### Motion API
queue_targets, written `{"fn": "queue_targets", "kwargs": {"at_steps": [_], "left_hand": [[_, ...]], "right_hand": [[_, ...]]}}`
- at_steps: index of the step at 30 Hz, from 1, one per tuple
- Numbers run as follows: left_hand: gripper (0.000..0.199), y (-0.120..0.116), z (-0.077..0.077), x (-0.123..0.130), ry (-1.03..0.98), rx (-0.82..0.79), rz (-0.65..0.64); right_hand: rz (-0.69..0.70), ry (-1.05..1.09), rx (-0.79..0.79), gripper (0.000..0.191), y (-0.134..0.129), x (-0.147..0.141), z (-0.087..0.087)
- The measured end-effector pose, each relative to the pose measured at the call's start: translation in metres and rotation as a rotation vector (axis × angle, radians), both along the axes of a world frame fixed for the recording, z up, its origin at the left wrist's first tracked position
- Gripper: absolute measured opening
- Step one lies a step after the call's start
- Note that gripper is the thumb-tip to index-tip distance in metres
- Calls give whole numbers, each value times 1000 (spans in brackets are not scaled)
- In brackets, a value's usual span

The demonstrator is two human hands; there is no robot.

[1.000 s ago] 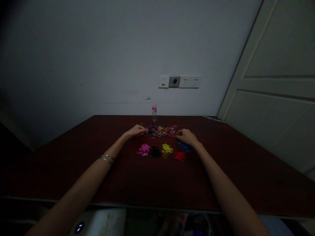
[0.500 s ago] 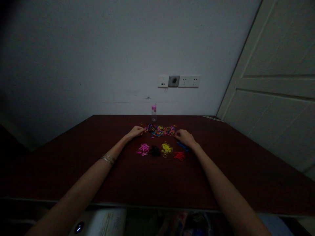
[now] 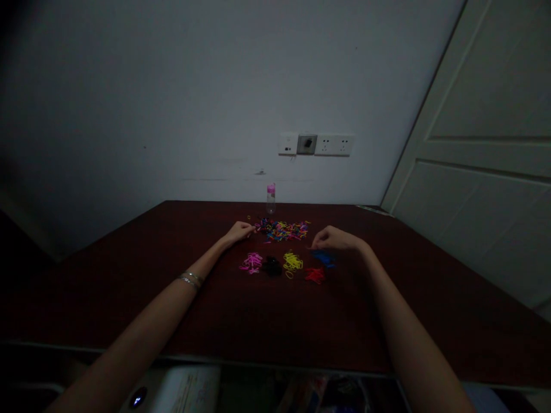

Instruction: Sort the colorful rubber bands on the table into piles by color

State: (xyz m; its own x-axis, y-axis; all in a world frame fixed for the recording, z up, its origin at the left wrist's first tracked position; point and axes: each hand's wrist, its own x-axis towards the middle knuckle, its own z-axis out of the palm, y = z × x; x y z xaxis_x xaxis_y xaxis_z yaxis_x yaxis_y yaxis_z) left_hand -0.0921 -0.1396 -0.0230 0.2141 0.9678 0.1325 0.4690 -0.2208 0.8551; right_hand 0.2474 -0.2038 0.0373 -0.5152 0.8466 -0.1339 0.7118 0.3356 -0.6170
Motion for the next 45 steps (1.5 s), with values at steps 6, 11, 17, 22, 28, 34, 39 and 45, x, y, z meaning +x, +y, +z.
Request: {"fn": "queue_targets", "kwargs": {"at_steps": [6,11,17,22,28,34,39,45], "left_hand": [[35,0,0,0,-1,12,-5],[33,-3,3,1,0,14,-3],[30,0,2,2,13,9,6],[27,1,9,11,41,37,-82],[18,-11,29,26,271,59,-343],[11,-19,34,31,457,72,-325],[10,-20,28,32,427,91,-326],[11,-16,24,32,385,113,-333]], "right_hand": [[137,-112,-247,24,-7,-5,1],[98,-140,-312,27,-3,-2,-4],[68,-95,-270,32,-1,7,-5],[-10,49,-56,35,4,11,-3],[-129,111,129,35,11,17,-9],[-190,119,56,35,15,19,-22],[-214,121,32,33,14,18,-24],[-245,143,12,33,12,17,-24]]}}
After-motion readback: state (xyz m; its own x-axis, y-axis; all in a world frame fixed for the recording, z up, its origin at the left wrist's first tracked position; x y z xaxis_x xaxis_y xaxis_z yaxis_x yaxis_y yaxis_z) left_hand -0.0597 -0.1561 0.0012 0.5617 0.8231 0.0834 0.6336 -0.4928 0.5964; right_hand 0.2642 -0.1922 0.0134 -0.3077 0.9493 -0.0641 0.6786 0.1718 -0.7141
